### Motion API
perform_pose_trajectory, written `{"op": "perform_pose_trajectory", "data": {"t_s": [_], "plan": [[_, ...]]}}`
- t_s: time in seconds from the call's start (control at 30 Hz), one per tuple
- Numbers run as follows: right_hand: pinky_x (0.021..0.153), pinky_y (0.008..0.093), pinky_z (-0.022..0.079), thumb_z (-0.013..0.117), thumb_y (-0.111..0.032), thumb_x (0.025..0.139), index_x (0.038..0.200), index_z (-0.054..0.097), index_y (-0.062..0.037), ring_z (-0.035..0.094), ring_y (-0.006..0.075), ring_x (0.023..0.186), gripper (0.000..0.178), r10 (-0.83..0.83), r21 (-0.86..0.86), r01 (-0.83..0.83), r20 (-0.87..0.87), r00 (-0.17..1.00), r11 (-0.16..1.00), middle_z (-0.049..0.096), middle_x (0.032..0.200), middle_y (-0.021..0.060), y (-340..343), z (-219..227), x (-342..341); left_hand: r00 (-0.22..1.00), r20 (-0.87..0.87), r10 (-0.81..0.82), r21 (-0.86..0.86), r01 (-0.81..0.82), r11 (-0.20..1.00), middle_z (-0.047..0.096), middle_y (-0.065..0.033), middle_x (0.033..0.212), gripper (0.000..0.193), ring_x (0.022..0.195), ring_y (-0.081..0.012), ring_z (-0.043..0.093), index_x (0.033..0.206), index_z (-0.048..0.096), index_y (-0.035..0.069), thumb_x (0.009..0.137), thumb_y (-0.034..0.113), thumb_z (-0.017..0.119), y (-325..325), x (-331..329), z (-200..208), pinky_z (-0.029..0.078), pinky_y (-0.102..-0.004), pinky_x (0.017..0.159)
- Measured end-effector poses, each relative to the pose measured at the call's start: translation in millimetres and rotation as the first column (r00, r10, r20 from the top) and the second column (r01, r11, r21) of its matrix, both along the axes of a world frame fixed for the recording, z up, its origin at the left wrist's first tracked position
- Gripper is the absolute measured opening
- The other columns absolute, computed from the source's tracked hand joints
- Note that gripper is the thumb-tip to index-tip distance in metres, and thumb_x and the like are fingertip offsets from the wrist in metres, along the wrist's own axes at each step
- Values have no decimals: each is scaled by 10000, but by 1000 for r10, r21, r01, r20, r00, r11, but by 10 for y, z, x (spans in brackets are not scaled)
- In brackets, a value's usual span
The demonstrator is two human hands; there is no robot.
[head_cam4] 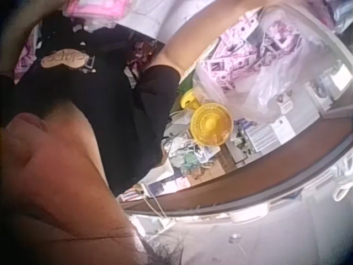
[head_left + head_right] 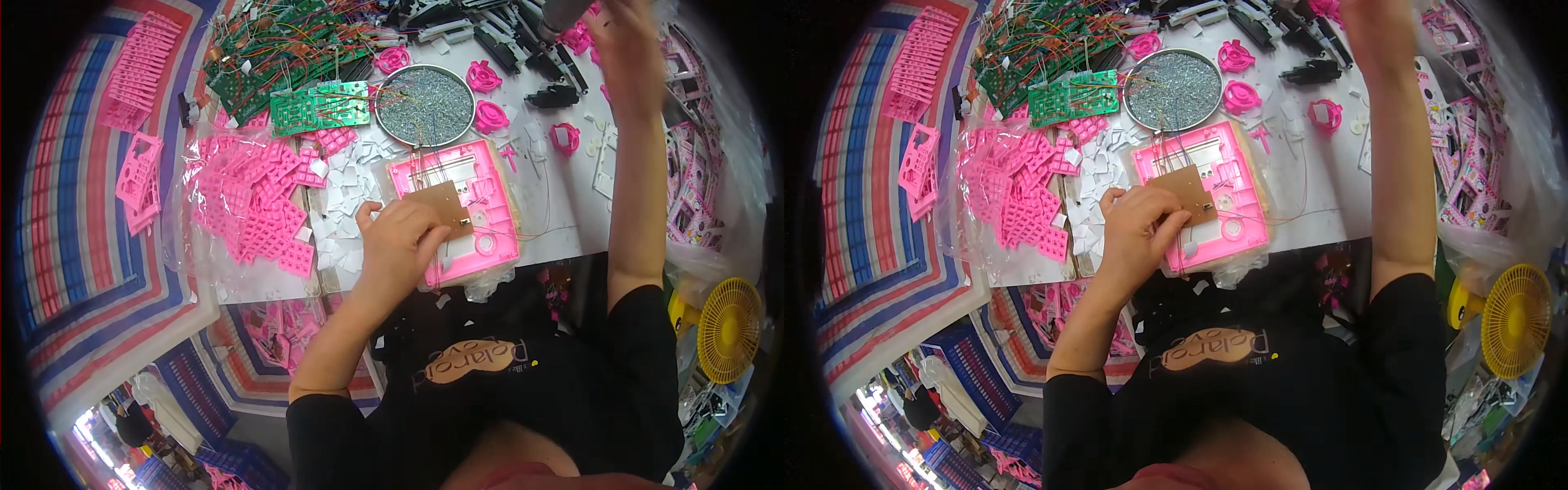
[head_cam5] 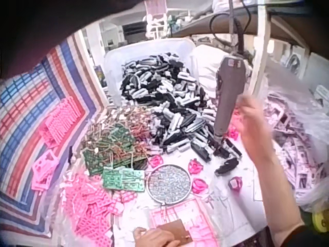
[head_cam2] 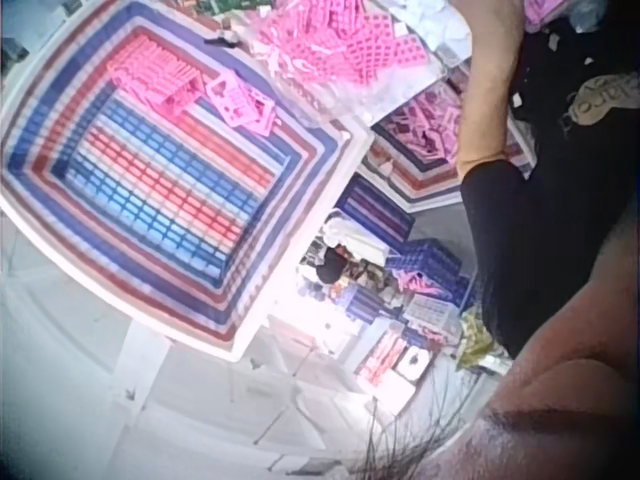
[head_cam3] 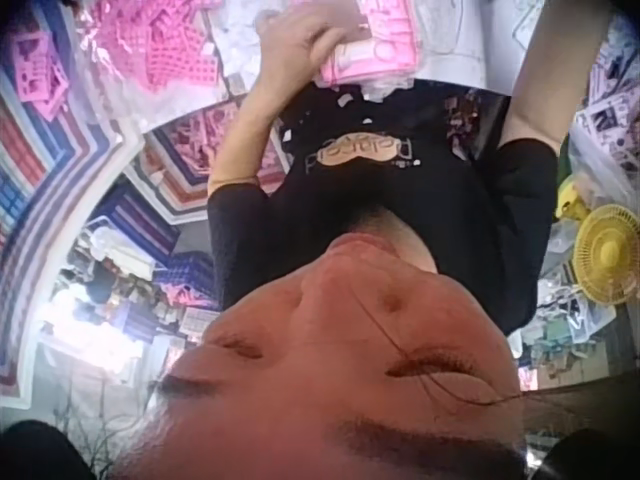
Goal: Assembling internal electronic and mechanical components into a pink toy housing using a hot glue gun.
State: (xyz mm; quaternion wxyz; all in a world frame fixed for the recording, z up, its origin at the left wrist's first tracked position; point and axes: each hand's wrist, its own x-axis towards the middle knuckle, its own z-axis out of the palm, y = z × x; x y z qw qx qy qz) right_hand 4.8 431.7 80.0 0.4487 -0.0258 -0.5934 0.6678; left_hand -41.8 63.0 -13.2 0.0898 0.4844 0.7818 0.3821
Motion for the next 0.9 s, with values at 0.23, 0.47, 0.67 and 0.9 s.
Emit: {"op": "perform_pose_trajectory", "data": {"t_s": [0.23, 0.47, 0.67, 0.9], "plan": [[786, 296, 550, 747, -60, 839, 1338, 515, -8, 686, 155, 886, 552, 478, -18, -532, 463, 746, 847, 691, 952, 82, -810, 468, -262, 992, -118, 47, 31, -44, 999, 701, 15, 885, 102, 848, -191, 646, 870, 691, 116, 825, 116, 782, 7, 64, 25, 306, -432, 935], [514, 279, 413, 707, -326, 959, 1258, 452, -77, 475, 118, 520, 466, 544, -108, -535, 96, 833, 838, 482, 598, -30, -1840, -6, 249, 994, -104, 35, 236, -9, 972, 720, 14, 946, 175, 825, -173, 652, 990, 701, 124, 832, 78, 762, -24, 107, 10, 292, -445, 957], [521, 275, 409, 741, -393, 951, 1159, 481, -124, 479, 111, 546, 428, 550, -116, -541, 57, 833, 833, 482, 628, -37, -2001, -32, 347, 995, -92, 26, 301, 3, 954, 722, 21, 938, 252, 801, -170, 647, 1042, 706, 143, 812, 80, 788, -44, 135, -6, 297, -448, 928], [514, 297, 410, 727, -300, 960, 1156, 463, -95, 476, 122, 552, 388, 567, -58, -564, 78, 820, 824, 492, 654, -15, -1987, -183, 372, 986, -154, 59, 335, -5, 942, 712, 12, 927, 186, 799, -175, 652, 984, 690, 133, 827, 96, 782, -36, 168, 0, 299, -450, 955]]}}
